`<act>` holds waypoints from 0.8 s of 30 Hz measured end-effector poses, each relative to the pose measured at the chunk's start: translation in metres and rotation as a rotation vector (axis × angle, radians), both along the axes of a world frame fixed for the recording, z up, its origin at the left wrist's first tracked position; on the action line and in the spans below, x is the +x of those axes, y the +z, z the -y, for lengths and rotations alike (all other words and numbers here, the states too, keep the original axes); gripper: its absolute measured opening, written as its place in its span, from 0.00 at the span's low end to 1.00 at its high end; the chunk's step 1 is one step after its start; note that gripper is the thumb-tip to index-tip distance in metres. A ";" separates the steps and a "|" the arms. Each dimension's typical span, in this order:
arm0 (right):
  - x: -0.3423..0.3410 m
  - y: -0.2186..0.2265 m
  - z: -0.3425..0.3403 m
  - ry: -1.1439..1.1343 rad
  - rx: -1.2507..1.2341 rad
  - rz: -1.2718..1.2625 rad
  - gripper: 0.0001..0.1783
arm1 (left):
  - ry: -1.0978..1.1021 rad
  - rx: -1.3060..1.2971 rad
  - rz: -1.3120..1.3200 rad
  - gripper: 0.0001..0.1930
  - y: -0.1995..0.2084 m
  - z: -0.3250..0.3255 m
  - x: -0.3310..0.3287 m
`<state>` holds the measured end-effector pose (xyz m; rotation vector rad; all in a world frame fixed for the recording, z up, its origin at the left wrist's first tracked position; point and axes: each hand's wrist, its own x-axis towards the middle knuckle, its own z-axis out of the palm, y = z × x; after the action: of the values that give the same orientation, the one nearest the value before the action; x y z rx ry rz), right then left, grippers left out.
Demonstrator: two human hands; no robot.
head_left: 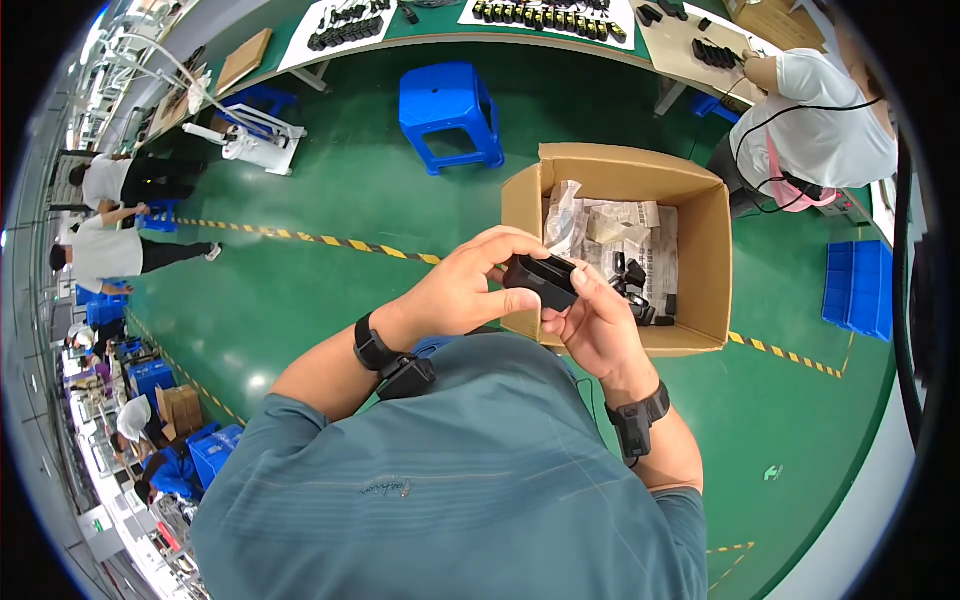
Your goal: The person picks up a black plastic housing from a cardboard box, turns it over, and fits a smaller black component into it before placing the assembled unit back into the box.
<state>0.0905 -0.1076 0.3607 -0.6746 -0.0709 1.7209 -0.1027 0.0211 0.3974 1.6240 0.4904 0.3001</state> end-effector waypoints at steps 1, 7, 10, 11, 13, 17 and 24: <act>-0.008 -0.002 -0.006 -0.012 -0.007 0.011 0.20 | -0.005 0.005 0.000 0.27 -0.003 -0.009 -0.007; -0.086 -0.023 -0.072 -0.055 -0.138 0.019 0.24 | -0.071 0.111 0.050 0.27 -0.027 -0.093 -0.069; -0.137 -0.027 -0.120 -0.089 -0.172 0.034 0.24 | -0.118 0.215 0.104 0.27 -0.037 -0.154 -0.104; -0.153 -0.025 -0.134 -0.099 -0.168 0.030 0.23 | -0.123 0.273 0.127 0.27 -0.039 -0.168 -0.118; -0.182 -0.021 -0.162 -0.107 -0.165 0.031 0.22 | -0.118 0.219 0.105 0.27 -0.036 -0.194 -0.145; -0.227 -0.010 -0.216 -0.090 -0.148 0.051 0.23 | -0.088 0.166 0.064 0.28 -0.026 -0.241 -0.194; -0.265 0.006 -0.276 -0.027 -0.156 0.089 0.24 | 0.008 0.361 0.174 0.27 -0.017 -0.286 -0.247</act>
<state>-0.1746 0.1683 0.3668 -0.8636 0.0104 1.6823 -0.3494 0.3073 0.3806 1.9238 0.3218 0.5561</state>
